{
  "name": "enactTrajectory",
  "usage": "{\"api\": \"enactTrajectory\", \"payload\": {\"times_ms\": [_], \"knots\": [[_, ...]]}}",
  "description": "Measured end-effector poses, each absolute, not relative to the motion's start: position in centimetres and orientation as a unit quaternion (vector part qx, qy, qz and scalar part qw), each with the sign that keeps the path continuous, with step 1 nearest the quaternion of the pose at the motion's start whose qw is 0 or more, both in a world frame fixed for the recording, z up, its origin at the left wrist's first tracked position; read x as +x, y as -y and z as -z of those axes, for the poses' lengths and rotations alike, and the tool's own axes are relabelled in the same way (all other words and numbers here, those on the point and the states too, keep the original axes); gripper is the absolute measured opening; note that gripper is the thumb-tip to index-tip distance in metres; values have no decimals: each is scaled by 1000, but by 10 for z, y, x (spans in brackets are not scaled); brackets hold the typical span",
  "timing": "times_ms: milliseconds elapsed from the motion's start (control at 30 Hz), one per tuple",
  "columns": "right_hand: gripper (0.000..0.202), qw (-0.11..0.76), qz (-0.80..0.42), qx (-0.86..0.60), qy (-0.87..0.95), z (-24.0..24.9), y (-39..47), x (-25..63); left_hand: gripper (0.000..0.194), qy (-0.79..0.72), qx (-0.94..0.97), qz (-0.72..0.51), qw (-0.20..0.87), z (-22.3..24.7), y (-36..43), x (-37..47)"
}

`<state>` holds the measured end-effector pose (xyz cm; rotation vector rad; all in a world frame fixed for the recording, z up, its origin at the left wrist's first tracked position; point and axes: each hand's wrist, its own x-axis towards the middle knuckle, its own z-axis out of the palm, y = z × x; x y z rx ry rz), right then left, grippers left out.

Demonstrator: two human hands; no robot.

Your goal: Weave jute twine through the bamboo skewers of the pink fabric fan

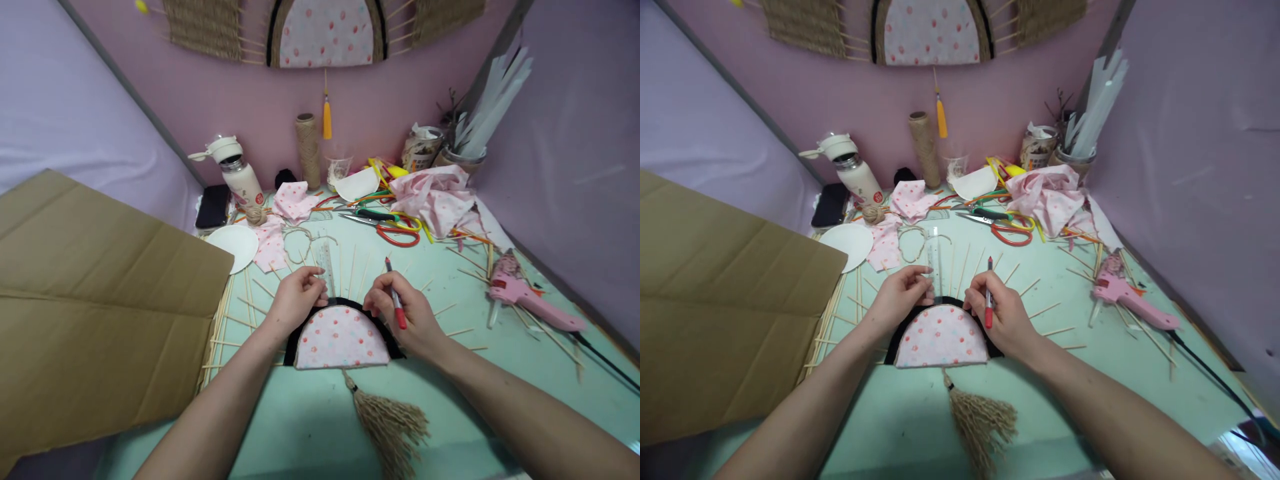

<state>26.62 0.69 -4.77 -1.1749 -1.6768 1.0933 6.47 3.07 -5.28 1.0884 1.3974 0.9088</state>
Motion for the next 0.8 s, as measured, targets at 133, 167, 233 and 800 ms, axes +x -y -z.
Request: {"api": "enactTrajectory", "payload": {"times_ms": [133, 167, 233, 800], "knots": [[19, 398, -429, -464, 665, 49, -7, 267, 22, -593, 459, -370, 549, 50, -30, 65], [19, 398, -428, -464, 665, 49, -7, 267, 21, -594, 461, -365, 549, 50, -30, 65], [18, 398, -430, -461, 667, 49, -7, 267, 21, -597, 463, -358, 548, 50, -30, 64], [21, 412, -456, -462, 639, 42, -10, 265, 14, -615, 454, -346, 544, 60, -34, 61]]}}
